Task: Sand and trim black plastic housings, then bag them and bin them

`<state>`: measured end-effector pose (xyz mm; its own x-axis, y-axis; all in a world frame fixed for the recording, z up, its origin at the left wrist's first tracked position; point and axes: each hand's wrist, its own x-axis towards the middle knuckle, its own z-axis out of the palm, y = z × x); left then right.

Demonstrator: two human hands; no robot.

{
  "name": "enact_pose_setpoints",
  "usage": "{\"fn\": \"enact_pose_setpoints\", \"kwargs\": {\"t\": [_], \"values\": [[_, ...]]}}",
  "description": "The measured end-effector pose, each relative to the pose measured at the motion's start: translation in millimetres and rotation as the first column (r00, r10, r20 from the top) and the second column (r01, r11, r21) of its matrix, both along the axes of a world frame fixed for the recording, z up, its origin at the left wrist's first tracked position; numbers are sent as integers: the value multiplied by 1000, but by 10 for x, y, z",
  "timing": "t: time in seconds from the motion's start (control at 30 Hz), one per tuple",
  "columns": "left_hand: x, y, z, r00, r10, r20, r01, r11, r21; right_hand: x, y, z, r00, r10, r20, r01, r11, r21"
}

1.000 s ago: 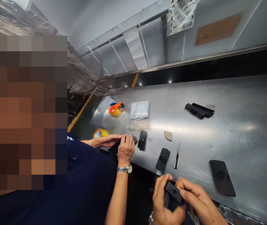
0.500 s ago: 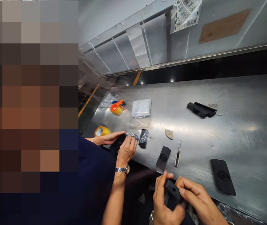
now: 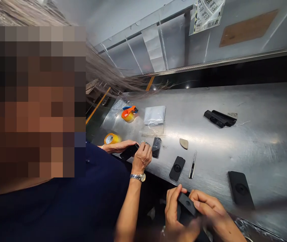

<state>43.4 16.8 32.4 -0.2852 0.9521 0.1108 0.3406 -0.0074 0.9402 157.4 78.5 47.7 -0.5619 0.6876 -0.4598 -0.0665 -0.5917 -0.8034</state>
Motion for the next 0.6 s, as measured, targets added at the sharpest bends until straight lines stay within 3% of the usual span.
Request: {"fn": "enact_pose_setpoints", "kwargs": {"t": [0.6], "values": [[-93,-63,-15,999,6,-49,-2,997,71,-66,-47,3,998,64,-16,-63,996,69]]}}
